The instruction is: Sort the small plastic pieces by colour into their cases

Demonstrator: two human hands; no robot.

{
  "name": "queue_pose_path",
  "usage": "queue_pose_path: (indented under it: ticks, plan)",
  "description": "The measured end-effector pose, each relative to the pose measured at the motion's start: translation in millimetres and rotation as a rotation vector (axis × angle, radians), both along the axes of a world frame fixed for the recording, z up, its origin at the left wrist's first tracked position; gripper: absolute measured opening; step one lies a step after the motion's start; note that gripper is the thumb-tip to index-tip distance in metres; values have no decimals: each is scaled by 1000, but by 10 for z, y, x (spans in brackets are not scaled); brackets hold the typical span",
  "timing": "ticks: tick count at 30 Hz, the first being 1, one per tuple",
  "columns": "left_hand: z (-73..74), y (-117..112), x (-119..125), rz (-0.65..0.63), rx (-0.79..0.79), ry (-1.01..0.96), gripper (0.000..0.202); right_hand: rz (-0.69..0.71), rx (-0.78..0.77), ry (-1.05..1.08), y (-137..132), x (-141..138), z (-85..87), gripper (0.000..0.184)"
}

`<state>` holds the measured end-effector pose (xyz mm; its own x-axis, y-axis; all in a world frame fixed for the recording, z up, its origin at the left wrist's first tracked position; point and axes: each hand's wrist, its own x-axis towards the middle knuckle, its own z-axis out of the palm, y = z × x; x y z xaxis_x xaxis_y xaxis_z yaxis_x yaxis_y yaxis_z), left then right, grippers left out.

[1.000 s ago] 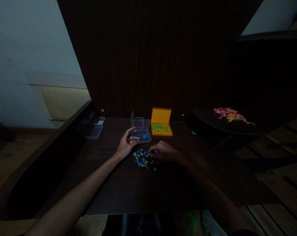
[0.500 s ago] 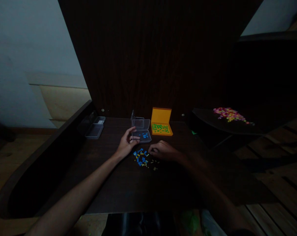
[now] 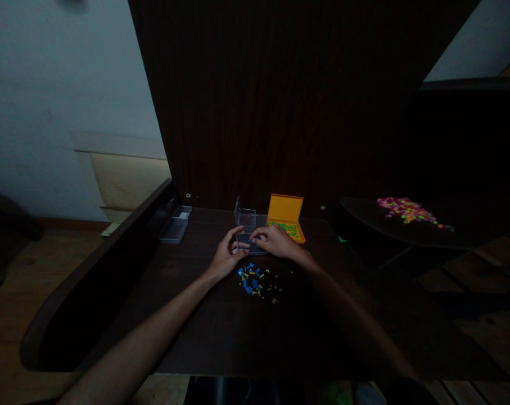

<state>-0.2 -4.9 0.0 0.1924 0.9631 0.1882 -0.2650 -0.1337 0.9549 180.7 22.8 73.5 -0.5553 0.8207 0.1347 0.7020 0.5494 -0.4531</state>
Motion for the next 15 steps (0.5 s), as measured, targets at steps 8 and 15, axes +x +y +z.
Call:
queue_pose_path:
  ticks: [8, 15]
  plan:
    - [-25, 10, 5, -2, -23, -15, 67, 27, 40, -143, 41, -60, -100, 20]
    - [-45, 20, 1, 4, -11, -8, 65, 7, 46, -168, -29, 45, 144, 21]
